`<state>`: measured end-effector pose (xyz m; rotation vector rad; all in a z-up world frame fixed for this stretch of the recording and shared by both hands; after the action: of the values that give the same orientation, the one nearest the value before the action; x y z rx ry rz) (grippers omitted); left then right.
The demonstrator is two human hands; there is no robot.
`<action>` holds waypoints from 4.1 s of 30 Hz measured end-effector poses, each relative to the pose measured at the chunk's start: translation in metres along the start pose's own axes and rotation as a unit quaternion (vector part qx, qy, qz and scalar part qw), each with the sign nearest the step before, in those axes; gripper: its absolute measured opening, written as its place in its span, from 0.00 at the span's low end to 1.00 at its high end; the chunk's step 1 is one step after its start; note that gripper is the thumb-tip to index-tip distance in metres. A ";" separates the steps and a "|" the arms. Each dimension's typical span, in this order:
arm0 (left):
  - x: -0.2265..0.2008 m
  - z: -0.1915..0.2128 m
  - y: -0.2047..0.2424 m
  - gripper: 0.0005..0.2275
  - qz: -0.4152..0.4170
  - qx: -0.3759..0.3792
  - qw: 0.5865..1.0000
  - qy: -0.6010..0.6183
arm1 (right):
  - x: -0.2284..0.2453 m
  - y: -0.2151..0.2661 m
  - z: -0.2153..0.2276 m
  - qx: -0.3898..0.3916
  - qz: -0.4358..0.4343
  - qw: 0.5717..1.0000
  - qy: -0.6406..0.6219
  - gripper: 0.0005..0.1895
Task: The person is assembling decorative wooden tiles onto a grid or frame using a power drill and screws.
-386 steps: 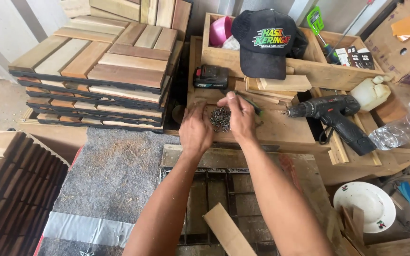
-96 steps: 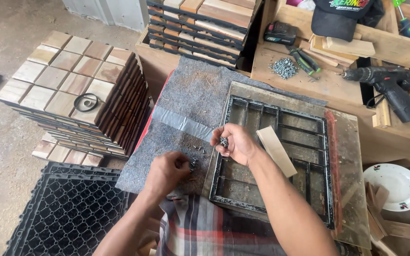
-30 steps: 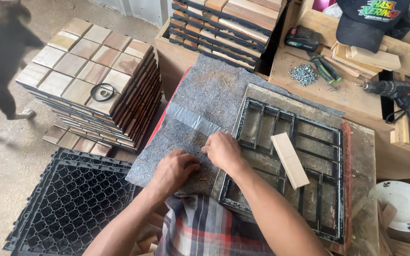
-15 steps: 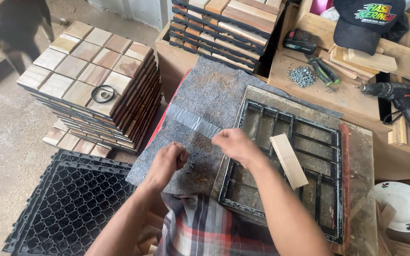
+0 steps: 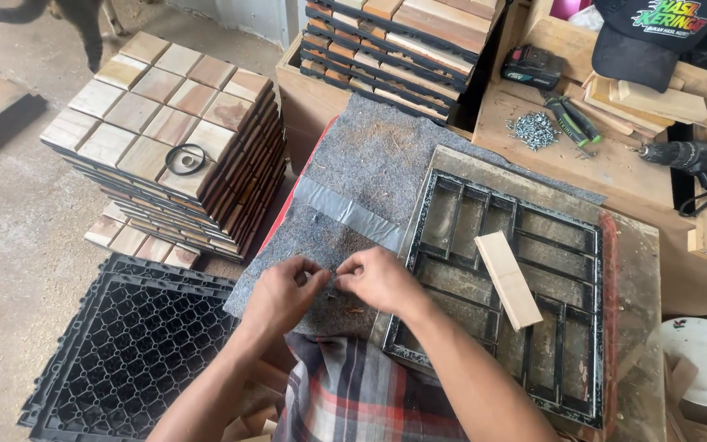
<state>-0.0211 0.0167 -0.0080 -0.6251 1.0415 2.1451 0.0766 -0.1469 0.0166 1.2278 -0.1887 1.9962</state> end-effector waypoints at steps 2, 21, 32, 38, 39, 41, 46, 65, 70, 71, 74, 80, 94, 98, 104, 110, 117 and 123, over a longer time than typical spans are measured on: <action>-0.003 0.004 0.011 0.14 -0.048 0.017 0.997 -0.051 | -0.013 -0.004 -0.011 0.005 0.038 0.996 0.083 0.13; 0.007 0.008 -0.054 0.16 -0.091 -0.020 0.993 0.070 | -0.016 0.000 -0.007 0.066 0.148 0.971 0.177 0.11; -0.030 0.015 -0.091 0.15 -0.085 -0.080 0.993 0.005 | -0.019 -0.006 0.002 -0.015 0.042 0.999 0.014 0.11; -0.020 0.004 -0.093 0.09 -0.165 -0.156 0.969 -0.099 | -0.033 -0.020 0.045 -0.035 -0.009 0.862 -0.506 0.09; -0.020 0.000 -0.092 0.09 -0.182 -0.195 0.956 -0.121 | -0.035 -0.020 0.050 -0.039 -0.008 0.825 -0.564 0.14; -0.026 -0.006 -0.089 0.10 -0.151 -0.168 0.970 -0.089 | -0.050 -0.027 0.052 -0.067 -0.019 0.808 -0.585 0.16; -0.066 -0.031 -0.089 0.12 -0.063 0.007 0.974 0.218 | -0.089 -0.046 0.045 -0.189 -0.052 0.733 -0.651 0.17; -0.275 -0.157 -0.155 0.16 -0.180 0.155 0.961 -0.138 | -0.165 -0.072 0.378 -0.264 -0.118 0.941 0.175 0.10; -0.369 -0.246 -0.250 0.20 -0.403 0.074 0.783 -0.468 | -0.199 -0.117 0.405 -0.267 -0.120 0.906 0.307 0.15; -0.387 -0.275 -0.289 0.16 -0.441 0.009 0.786 -0.435 | -0.195 -0.118 0.407 -0.275 -0.122 0.901 0.312 0.15; -0.431 -0.276 -0.282 0.15 -0.400 -0.014 0.871 -0.283 | -0.161 -0.100 0.400 -0.268 -0.104 0.911 0.296 0.13; -0.445 -0.290 -0.298 0.14 -0.263 0.021 0.946 -0.187 | -0.152 -0.084 0.392 -0.233 -0.069 0.928 0.281 0.13; -0.440 -0.222 -0.220 0.19 -0.246 0.126 0.951 -0.135 | -0.124 -0.055 0.384 -0.206 -0.055 0.952 0.222 0.21; -0.424 -0.217 -0.244 0.20 -0.264 0.107 0.952 -0.113 | -0.120 -0.042 0.387 -0.220 -0.017 0.959 0.179 0.24; -0.357 -0.161 -0.157 0.18 -0.401 0.037 0.914 -0.043 | -0.096 0.026 0.336 -0.266 0.088 0.948 0.148 0.21; -0.224 -0.144 -0.041 0.15 -0.524 0.049 0.848 -0.065 | -0.114 0.101 0.200 -0.067 -0.084 0.977 0.186 0.37; -0.065 -0.218 0.001 0.43 -0.662 0.002 0.690 -0.294 | -0.072 0.202 0.208 -0.295 -0.231 0.927 -0.030 0.43; -0.079 -0.213 0.036 0.48 -0.615 0.003 0.723 -0.316 | -0.141 0.375 0.176 -0.335 -0.539 0.772 0.038 0.40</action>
<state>0.0325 -0.2017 -0.0591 -0.3287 0.0800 0.9695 -0.0200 -0.5678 0.0899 0.5276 -0.0939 0.8138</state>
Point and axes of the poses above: each hand's wrist, its own y-axis away from the middle knuckle, its own z-axis out of the back of the hand, x = y × z, the point moved 1 cm from there along -y, towards the middle knuckle, and after that the axes turned 11 degrees about z, right-handed, at the moved point
